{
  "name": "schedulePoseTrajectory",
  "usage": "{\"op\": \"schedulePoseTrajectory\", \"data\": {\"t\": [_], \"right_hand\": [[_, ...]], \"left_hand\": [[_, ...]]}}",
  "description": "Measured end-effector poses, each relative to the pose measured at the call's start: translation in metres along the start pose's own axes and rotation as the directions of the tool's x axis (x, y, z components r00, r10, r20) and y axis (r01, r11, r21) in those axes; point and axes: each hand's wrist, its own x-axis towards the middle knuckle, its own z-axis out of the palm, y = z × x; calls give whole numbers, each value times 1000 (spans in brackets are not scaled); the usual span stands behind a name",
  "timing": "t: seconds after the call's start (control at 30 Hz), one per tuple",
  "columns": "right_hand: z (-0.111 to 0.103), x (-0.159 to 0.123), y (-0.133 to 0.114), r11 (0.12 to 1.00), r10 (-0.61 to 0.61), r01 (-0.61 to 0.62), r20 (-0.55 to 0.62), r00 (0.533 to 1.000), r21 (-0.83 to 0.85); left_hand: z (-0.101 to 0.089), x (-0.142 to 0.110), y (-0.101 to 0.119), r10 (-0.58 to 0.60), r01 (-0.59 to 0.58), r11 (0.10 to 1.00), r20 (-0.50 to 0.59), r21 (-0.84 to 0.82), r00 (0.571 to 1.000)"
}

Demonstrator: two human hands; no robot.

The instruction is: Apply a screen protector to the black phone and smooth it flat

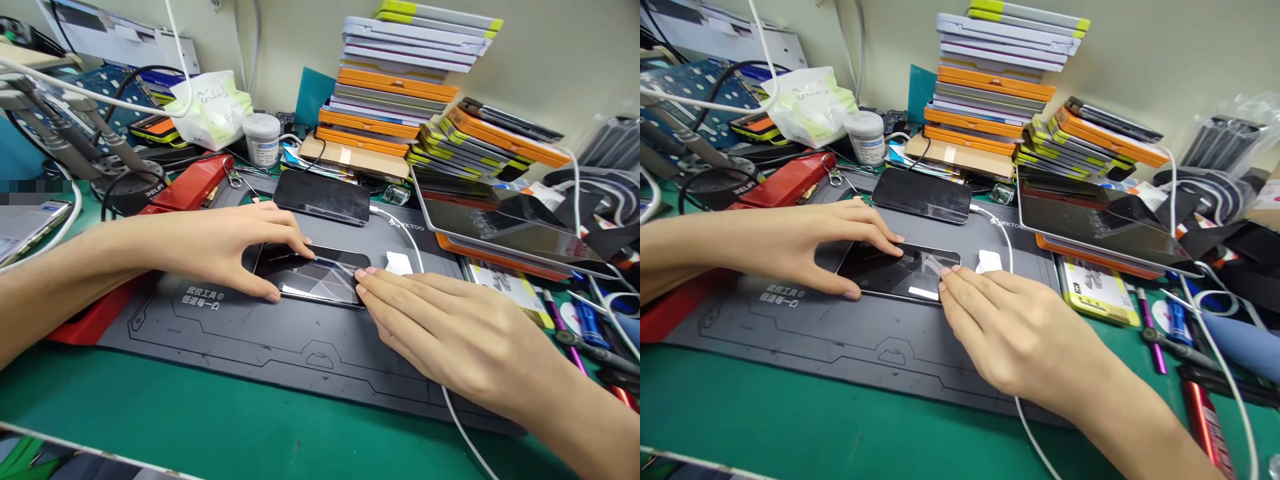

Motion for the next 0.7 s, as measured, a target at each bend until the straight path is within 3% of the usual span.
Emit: {"op": "schedulePoseTrajectory", "data": {"t": [0.7], "right_hand": [[-5, -1, 3, 1000, 0, 0, -38, 999, 11]], "left_hand": [[-3, 1, 5, -5, 5, 1000, 35, 5, 999]]}}
